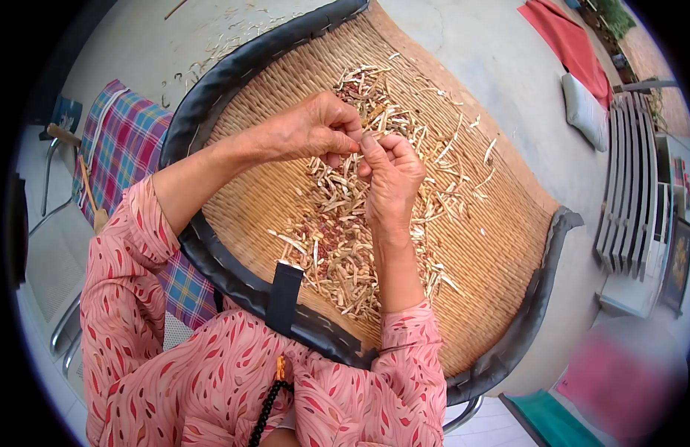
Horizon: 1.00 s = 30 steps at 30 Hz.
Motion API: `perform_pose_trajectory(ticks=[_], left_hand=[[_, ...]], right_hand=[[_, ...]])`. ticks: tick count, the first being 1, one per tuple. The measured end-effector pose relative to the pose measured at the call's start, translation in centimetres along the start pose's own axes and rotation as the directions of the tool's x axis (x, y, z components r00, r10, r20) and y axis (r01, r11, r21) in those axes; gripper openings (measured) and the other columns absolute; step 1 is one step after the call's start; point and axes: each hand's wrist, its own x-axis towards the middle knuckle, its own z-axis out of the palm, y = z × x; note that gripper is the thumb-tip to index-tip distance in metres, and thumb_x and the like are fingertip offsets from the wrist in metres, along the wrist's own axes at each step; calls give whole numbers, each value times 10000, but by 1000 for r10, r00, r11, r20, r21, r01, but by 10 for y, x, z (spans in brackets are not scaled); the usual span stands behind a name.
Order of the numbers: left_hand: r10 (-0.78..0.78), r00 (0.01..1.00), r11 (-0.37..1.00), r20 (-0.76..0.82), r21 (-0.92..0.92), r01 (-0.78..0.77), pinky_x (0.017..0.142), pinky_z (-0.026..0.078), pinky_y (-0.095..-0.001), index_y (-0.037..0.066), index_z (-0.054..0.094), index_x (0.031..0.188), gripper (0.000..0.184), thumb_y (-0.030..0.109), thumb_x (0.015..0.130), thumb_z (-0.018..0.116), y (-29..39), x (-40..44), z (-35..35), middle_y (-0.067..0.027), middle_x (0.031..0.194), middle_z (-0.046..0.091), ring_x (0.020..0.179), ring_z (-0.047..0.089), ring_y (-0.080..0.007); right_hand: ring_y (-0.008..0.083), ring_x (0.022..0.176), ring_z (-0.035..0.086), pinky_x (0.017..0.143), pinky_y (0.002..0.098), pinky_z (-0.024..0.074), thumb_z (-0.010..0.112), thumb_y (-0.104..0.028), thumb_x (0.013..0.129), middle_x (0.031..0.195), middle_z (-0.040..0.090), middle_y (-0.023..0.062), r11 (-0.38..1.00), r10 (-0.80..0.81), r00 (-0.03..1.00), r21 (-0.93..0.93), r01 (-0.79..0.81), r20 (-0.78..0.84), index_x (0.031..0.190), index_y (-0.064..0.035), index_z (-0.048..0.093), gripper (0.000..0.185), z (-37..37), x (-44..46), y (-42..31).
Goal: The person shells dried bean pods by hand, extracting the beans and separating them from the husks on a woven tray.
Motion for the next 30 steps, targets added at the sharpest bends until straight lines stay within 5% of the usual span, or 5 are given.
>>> perform_pose_trajectory(ticks=[12, 30], left_hand=[[-225, 972, 941, 66, -243, 234, 532, 501, -214, 36, 572, 761, 60, 31, 818, 552, 4, 2, -1, -18, 667, 587, 585, 600, -86], [-121, 992, 954, -19, -277, 111, 514, 488, -210, 25, 547, 793, 42, 33, 834, 547, 4, 6, -4, 0, 668, 559, 572, 577, -73]], right_hand=[[70, 528, 509, 475, 178, 396, 631, -75, 840, 619, 554, 13, 999, 28, 998, -44, -25, 58, 821, -5, 578, 90, -6, -3, -8], [67, 501, 476, 459, 188, 389, 601, -64, 849, 631, 561, 20, 998, 19, 999, 62, -22, 51, 848, 2, 580, 70, -3, -3, -8]])
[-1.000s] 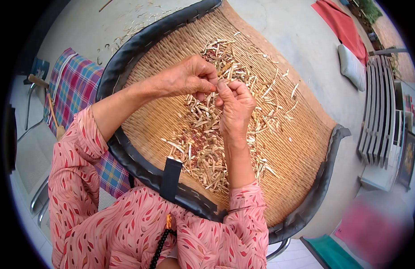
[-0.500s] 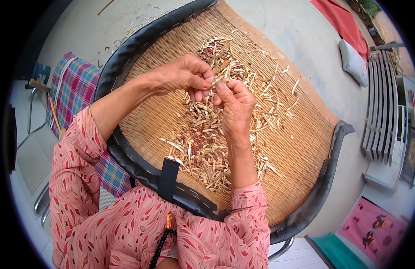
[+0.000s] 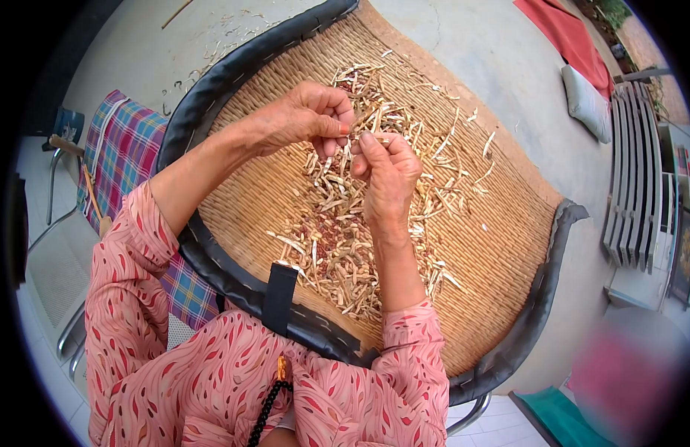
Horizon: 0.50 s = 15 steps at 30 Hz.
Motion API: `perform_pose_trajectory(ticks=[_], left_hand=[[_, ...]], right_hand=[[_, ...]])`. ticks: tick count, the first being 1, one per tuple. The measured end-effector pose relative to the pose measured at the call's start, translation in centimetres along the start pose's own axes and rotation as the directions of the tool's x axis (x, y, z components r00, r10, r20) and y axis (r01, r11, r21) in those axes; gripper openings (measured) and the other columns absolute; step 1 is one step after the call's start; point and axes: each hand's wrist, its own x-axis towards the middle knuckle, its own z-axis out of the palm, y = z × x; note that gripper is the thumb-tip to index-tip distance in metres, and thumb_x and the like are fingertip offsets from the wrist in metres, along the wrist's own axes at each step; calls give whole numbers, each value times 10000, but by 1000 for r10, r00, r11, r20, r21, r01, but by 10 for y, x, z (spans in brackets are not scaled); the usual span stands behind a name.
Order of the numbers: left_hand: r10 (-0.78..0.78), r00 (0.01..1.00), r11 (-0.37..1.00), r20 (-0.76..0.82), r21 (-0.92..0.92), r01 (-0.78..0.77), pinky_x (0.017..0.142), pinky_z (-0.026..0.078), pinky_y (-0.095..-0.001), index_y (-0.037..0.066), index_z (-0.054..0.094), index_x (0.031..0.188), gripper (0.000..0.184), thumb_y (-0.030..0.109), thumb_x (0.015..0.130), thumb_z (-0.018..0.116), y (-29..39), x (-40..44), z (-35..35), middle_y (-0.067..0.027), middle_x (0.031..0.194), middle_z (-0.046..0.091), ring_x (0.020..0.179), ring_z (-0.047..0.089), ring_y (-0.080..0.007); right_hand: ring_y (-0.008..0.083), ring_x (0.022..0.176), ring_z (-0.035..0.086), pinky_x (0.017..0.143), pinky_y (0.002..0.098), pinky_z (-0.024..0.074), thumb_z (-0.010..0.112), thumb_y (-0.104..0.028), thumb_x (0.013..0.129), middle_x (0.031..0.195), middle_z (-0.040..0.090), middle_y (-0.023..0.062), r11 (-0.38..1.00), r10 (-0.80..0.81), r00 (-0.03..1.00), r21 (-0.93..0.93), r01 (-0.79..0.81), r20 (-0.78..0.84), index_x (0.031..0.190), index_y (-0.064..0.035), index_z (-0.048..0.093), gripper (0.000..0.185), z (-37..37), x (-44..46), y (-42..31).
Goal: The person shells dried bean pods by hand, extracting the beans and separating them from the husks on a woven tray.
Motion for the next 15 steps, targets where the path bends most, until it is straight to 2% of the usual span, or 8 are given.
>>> perform_pose_trajectory(ticks=[3, 5, 9, 15], left_hand=[[-33, 999, 998, 7, 47, 32, 509, 483, -210, 17, 544, 796, 38, 28, 832, 550, 2, -3, 5, -4, 666, 560, 570, 570, -69], [15, 999, 996, 43, 86, -18, 504, 477, -210, 11, 542, 791, 43, 23, 832, 549, -1, -4, 5, -8, 661, 559, 567, 565, -70], [30, 995, 980, 92, 193, -48, 491, 463, -210, 0, 538, 778, 55, 15, 828, 557, -2, -4, 5, -15, 646, 552, 556, 553, -71], [-10, 996, 933, 89, 360, -23, 482, 454, -211, -12, 541, 771, 69, 9, 825, 578, -5, -8, 17, -17, 632, 553, 544, 547, -70]], right_hand=[[63, 503, 481, 458, 187, 395, 604, -43, 831, 642, 571, 20, 999, 38, 999, -10, -38, 30, 845, 0, 583, 50, -2, 0, -1], [60, 510, 492, 464, 183, 405, 611, -33, 817, 652, 582, 22, 996, 77, 996, -50, -75, 36, 829, -2, 589, 39, 0, 0, -5], [53, 540, 530, 482, 171, 430, 621, -17, 791, 677, 603, 29, 963, 164, 983, -231, -140, 86, 780, -9, 605, 22, -10, 0, -6], [65, 532, 531, 473, 196, 446, 547, 16, 760, 671, 590, 38, 949, 164, 982, -288, -132, 93, 815, 10, 572, 60, -10, -5, 2]])
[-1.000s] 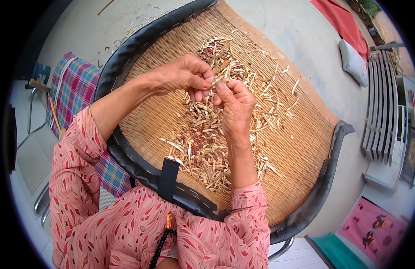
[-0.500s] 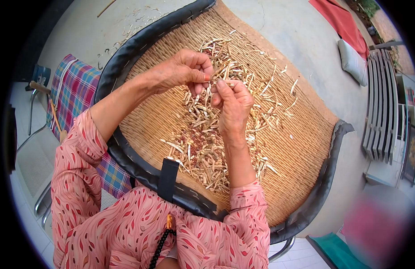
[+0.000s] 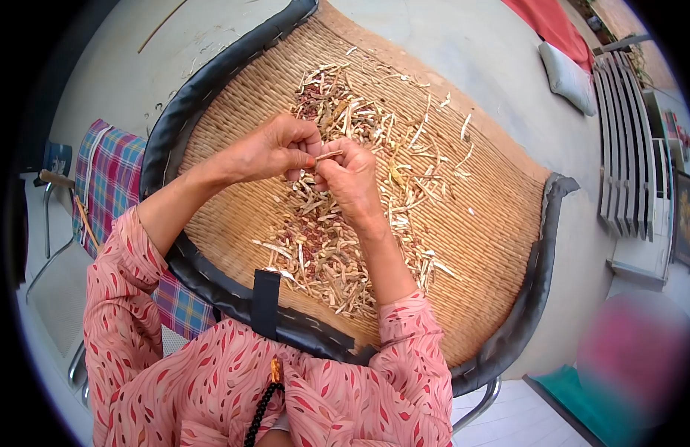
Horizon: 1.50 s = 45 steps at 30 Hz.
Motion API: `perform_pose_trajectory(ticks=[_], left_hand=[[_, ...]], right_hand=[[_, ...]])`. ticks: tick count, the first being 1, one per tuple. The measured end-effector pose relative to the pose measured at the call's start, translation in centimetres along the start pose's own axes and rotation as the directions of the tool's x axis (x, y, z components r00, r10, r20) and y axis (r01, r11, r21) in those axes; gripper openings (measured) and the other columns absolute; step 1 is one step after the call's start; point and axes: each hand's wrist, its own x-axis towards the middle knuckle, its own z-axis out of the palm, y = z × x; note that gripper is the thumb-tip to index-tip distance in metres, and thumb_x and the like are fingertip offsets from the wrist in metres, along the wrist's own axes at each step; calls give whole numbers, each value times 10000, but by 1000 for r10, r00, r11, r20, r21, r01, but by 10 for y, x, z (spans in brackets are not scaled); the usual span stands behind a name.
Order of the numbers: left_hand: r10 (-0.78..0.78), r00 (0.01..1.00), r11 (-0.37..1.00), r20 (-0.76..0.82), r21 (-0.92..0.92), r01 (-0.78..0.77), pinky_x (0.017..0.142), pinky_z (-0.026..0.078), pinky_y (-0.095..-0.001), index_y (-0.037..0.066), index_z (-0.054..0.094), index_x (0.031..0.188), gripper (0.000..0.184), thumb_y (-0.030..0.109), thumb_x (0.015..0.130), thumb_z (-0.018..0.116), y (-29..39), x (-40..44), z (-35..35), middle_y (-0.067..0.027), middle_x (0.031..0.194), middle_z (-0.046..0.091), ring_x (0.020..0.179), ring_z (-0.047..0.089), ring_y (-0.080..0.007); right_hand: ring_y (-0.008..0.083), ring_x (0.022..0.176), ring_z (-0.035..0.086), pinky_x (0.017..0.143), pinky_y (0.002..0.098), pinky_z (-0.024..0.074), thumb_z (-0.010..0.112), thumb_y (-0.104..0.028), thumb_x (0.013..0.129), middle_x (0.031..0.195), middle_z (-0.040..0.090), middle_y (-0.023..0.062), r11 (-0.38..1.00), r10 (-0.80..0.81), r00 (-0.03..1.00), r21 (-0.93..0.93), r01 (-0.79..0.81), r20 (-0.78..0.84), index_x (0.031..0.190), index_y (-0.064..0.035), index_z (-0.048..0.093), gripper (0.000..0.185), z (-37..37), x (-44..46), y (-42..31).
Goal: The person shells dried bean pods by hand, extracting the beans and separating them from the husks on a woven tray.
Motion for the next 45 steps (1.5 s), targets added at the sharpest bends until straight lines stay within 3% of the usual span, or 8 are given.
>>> perform_pose_trajectory(ticks=[9, 20, 29, 34, 37, 40, 43, 45], left_hand=[[50, 999, 998, -2, 47, -50, 476, 455, -231, -20, 531, 738, 50, -22, 782, 553, -1, 3, -4, -28, 607, 536, 530, 550, -84], [125, 992, 989, -24, 85, -122, 461, 424, -234, -19, 522, 713, 68, -27, 775, 548, -8, 4, 7, -29, 581, 516, 510, 532, -87], [404, 912, 872, -70, 330, -361, 468, 399, -257, -24, 527, 752, 53, -12, 750, 579, -9, 6, 12, -46, 572, 524, 524, 523, -100], [414, 895, 858, -166, 398, -324, 467, 386, -264, -22, 525, 776, 37, -28, 770, 561, 6, 3, -7, -39, 586, 506, 514, 493, -99], [608, 684, 693, -403, 691, -208, 461, 362, -235, 2, 538, 792, 23, -11, 811, 537, 15, -3, -54, -25, 583, 481, 517, 435, -75], [707, 398, 490, -585, 811, 320, 584, 457, -307, 27, 585, 888, 89, 48, 802, 574, 8, -25, -112, -89, 719, 596, 652, 594, -210], [743, 323, 374, -586, 764, 525, 711, 466, -417, 42, 583, 889, 121, 113, 793, 594, -4, -33, -117, -138, 949, 587, 889, 590, -289], [673, 413, 470, -614, 785, 404, 741, 459, -405, 33, 573, 932, 174, 124, 790, 615, -4, -30, -105, -128, 999, 566, 925, 568, -297]], right_hand=[[62, 555, 507, 496, 219, 432, 505, 5, 765, 688, 583, 40, 955, -145, 989, -263, 139, -5, 829, 18, 554, 82, 0, 1, 6], [79, 582, 513, 511, 237, 436, 497, 48, 717, 681, 570, 43, 944, -242, 969, -242, 224, -48, 791, 9, 530, 90, 0, 4, 21], [77, 579, 526, 490, 218, 476, 461, 102, 712, 732, 546, 37, 987, -156, 978, -60, 149, -138, 828, -2, 518, 166, 4, 4, 20], [123, 625, 550, 481, 221, 477, 404, 63, 760, 737, 547, 57, 996, -49, 999, -81, 49, 5, 867, 13, 528, 172, -1, 1, 8], [175, 628, 553, 489, 275, 475, 462, 5, 803, 741, 556, 88, 816, -174, 972, -530, 232, 157, 892, 20, 548, 125, -18, 7, 17], [237, 616, 557, 516, 376, 460, 533, -84, 840, 754, 560, 160, 590, -300, 954, -790, 170, -19, 827, 13, 583, 111, -34, 24, 11], [260, 638, 573, 506, 397, 448, 537, -64, 826, 758, 552, 179, 297, -547, 836, -943, 152, -37, 771, -1, 591, 100, -50, 55, 15], [270, 648, 579, 493, 399, 441, 541, -37, 803, 759, 542, 178, 127, -603, 798, -986, 106, 8, 753, -10, 594, 78, -55, 73, 22]])
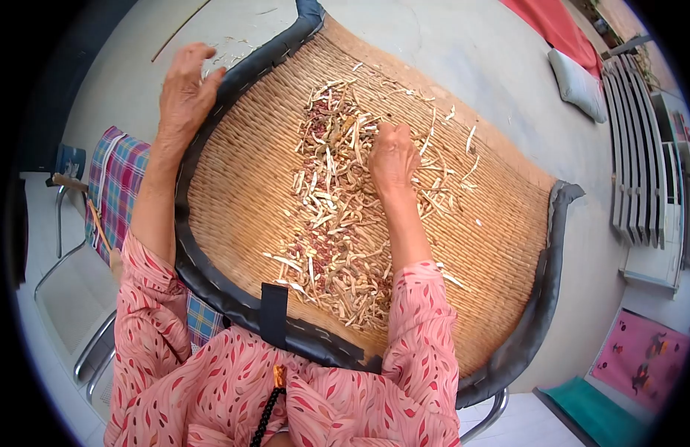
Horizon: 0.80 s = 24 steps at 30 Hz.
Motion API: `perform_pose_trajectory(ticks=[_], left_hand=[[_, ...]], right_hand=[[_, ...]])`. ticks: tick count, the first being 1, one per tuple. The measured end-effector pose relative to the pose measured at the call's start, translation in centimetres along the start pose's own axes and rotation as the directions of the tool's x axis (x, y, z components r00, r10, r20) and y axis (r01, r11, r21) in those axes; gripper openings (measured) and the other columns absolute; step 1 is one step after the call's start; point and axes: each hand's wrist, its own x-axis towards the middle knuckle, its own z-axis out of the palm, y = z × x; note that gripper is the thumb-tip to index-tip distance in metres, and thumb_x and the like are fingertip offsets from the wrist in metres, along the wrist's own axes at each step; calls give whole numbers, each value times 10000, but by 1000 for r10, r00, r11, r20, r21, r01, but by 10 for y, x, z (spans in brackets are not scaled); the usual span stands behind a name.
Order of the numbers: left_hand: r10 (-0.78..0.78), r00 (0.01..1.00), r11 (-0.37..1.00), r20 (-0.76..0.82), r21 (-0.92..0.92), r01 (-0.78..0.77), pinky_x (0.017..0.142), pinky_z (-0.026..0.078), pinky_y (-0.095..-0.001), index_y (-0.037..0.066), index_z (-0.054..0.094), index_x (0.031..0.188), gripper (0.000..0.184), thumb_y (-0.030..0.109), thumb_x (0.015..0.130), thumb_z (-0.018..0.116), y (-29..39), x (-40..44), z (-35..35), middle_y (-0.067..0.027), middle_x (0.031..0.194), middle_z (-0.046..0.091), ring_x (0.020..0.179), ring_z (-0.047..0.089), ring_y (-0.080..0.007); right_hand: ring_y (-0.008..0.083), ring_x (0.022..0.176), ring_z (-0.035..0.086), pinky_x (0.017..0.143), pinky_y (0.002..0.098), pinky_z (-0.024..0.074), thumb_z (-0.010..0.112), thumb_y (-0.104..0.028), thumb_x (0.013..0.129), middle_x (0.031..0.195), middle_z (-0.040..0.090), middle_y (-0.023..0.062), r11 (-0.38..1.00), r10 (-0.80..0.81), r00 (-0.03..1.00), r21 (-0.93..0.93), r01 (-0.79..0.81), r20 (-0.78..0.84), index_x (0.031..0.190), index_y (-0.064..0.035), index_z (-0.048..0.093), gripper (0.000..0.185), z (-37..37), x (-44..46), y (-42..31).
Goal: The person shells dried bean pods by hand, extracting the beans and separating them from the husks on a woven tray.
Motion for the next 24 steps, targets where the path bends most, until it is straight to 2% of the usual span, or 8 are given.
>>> perform_pose_trajectory(ticks=[2, 6, 10, 11, 14, 15, 19, 24], left_hand=[[11, 986, 993, 165, -122, 9, 752, 456, -365, 21, 573, 946, 187, 120, 794, 618, 16, -5, -4, -136, 965, 580, 883, 581, -298], [134, 967, 952, 218, -298, -65, 653, 449, -367, 4, 568, 901, 131, 78, 801, 609, 27, -9, 2, -128, 839, 583, 741, 583, -292], [248, 930, 868, 273, -489, -88, 602, 450, -334, -15, 562, 863, 82, 24, 798, 592, 37, -14, 7, -128, 765, 576, 665, 571, -263], [301, 915, 835, 269, -537, -117, 588, 451, -327, -29, 554, 863, 84, 3, 792, 585, 40, -15, 10, -133, 747, 575, 650, 576, -252], [341, 872, 739, 351, -674, -17, 568, 451, -329, -38, 556, 853, 82, -3, 785, 586, 56, -24, 14, -135, 723, 575, 639, 584, -243], [339, 827, 738, 448, -672, 61, 556, 450, -328, -42, 565, 842, 76, -3, 780, 588, 62, -26, 9, -133, 709, 583, 634, 593, -238], [379, 734, 628, 563, -739, 243, 535, 442, -301, -37, 580, 811, 124, 60, 763, 641, 76, -40, 14, -109, 671, 597, 606, 576, -161], [377, 743, 512, 554, -792, 331, 489, 412, -283, -41, 573, 783, 123, 68, 769, 631, 86, -45, 12, -82, 609, 564, 552, 519, -115]], right_hand=[[275, 654, 582, 483, 400, 438, 549, -10, 774, 762, 532, 169, 992, 0, 996, -122, 10, 86, 751, -19, 598, 55, 14, 5, 5], [266, 614, 567, 467, 397, 427, 567, 11, 726, 744, 508, 128, 981, -99, 989, -153, 116, 111, 748, -44, 600, 68, 13, 4, 1], [236, 600, 582, 490, 343, 449, 616, -14, 727, 725, 603, 127, 986, 7, 997, 168, -20, 78, 766, -67, 616, 67, -11, -10, -5], [183, 598, 578, 496, 315, 444, 644, -29, 732, 698, 624, 96, 952, 65, 993, 291, -92, 99, 789, -45, 621, 63, -17, -15, -8], [121, 572, 543, 492, 284, 425, 657, -27, 741, 669, 597, 29, 680, 151, 949, 667, -303, 277, 824, -16, 626, 89, -29, -24, -20], [66, 561, 504, 490, 230, 413, 660, -29, 766, 669, 574, -9, 555, 156, 914, 733, -394, 373, 844, 11, 631, 92, -38, -26, -31], [42, 556, 492, 485, 174, 401, 636, -32, 807, 689, 572, -2, 334, 165, 838, 770, -544, 520, 813, 21, 633, 53, -51, -32, -56], [34, 551, 468, 478, 183, 378, 629, -30, 807, 645, 537, -26, 386, 74, 898, 818, -426, 434, 784, 2, 623, 39, -51, -39, -66]])
